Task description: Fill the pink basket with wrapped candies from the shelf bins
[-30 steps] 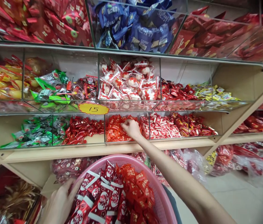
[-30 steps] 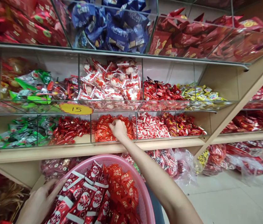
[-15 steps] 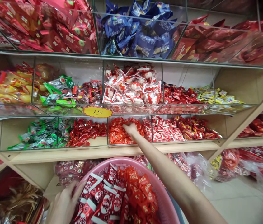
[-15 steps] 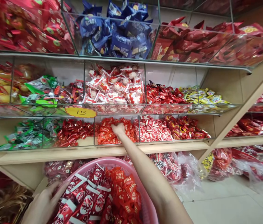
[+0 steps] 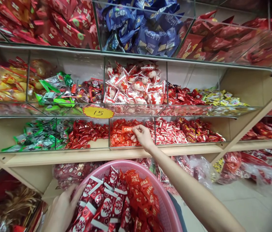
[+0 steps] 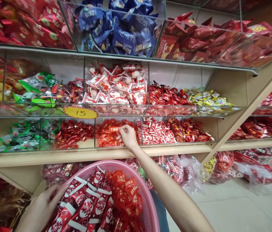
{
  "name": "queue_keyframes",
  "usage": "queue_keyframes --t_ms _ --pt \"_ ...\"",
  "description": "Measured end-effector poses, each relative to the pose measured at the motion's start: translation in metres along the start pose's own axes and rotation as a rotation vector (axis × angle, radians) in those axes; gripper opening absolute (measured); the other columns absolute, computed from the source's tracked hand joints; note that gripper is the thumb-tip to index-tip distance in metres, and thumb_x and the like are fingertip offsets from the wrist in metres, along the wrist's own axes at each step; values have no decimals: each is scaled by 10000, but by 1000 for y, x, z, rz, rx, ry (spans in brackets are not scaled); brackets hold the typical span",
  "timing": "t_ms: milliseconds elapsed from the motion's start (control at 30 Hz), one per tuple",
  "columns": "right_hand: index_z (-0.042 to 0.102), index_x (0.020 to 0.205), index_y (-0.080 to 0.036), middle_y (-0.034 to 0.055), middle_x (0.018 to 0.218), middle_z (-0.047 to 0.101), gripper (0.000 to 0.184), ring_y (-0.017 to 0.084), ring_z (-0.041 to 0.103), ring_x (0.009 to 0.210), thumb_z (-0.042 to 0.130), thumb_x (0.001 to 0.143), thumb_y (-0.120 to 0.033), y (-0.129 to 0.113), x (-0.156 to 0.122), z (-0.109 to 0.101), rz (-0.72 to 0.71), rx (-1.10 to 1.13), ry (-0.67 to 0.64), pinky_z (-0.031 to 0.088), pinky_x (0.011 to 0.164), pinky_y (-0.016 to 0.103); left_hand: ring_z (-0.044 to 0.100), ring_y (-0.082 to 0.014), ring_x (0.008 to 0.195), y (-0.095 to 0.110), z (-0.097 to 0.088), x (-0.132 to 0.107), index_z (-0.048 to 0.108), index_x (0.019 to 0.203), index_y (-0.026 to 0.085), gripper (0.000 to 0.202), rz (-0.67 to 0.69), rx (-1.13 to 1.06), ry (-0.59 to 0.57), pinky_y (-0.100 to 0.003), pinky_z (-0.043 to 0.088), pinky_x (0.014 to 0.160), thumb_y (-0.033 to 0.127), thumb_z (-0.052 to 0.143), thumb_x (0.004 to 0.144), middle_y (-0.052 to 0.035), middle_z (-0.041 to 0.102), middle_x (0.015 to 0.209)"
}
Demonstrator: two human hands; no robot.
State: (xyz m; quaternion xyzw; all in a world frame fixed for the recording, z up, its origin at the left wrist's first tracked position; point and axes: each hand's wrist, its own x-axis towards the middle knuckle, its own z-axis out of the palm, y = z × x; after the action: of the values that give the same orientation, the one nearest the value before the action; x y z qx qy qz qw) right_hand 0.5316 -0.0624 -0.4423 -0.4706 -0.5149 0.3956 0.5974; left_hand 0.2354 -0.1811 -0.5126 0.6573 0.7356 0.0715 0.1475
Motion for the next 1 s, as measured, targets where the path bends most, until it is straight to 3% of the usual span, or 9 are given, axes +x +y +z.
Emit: queue_keyframes --t_ms 133,300,467,667,733,867,1000 --pt "491 706 -167 -54 490 540 243 96 575 424 650 661 -344 -8 -34 -5 74 177 -43 458 416 179 667 -277 834 -2 1 1 624 901 268 310 9 -10 59 -228 418 584 451 381 845 -65 722 764" --pt "505 739 -171 -62 519 549 239 89 569 425 673 636 -307 -8 -69 -17 186 235 -40 451 398 169 676 -256 769 -4 2 1 641 916 272 315 20 -29 92 -216 406 549 472 413 832 -50 722 729" --pt "515 750 -173 -51 502 566 109 58 523 423 588 704 -240 0 -84 -31 236 350 -14 429 416 136 668 -276 836 -1 1 1 604 962 263 389 7 15 25 -230 422 583 512 327 850 -68 717 786" --pt "503 793 -169 11 698 625 113 100 613 552 486 803 -280 7 -96 -33 454 610 -151 527 523 208 641 -320 921 4 -2 1 574 944 257 416 3 43 -43 -257 423 626 517 262 857 -93 699 800" --pt "502 810 -161 29 740 633 143 104 625 556 468 823 -298 7 -98 -32 508 586 -166 530 508 206 639 -320 927 5 -3 0 574 939 256 406 6 33 -40 -257 423 626 509 268 856 -95 700 808" --pt "470 880 -185 -21 651 596 159 85 607 498 551 793 -291 8 -101 -32 544 480 -167 475 422 146 656 -311 876 5 -4 0 568 904 251 381 -6 27 -17 -248 424 593 511 296 846 -93 701 757" --pt "471 943 -191 -45 706 562 320 76 609 522 667 699 -258 8 -105 -34 524 289 -302 477 458 150 666 -300 820 5 -5 -1 575 850 254 378 -1 32 1 -241 423 570 518 304 840 -82 697 707"
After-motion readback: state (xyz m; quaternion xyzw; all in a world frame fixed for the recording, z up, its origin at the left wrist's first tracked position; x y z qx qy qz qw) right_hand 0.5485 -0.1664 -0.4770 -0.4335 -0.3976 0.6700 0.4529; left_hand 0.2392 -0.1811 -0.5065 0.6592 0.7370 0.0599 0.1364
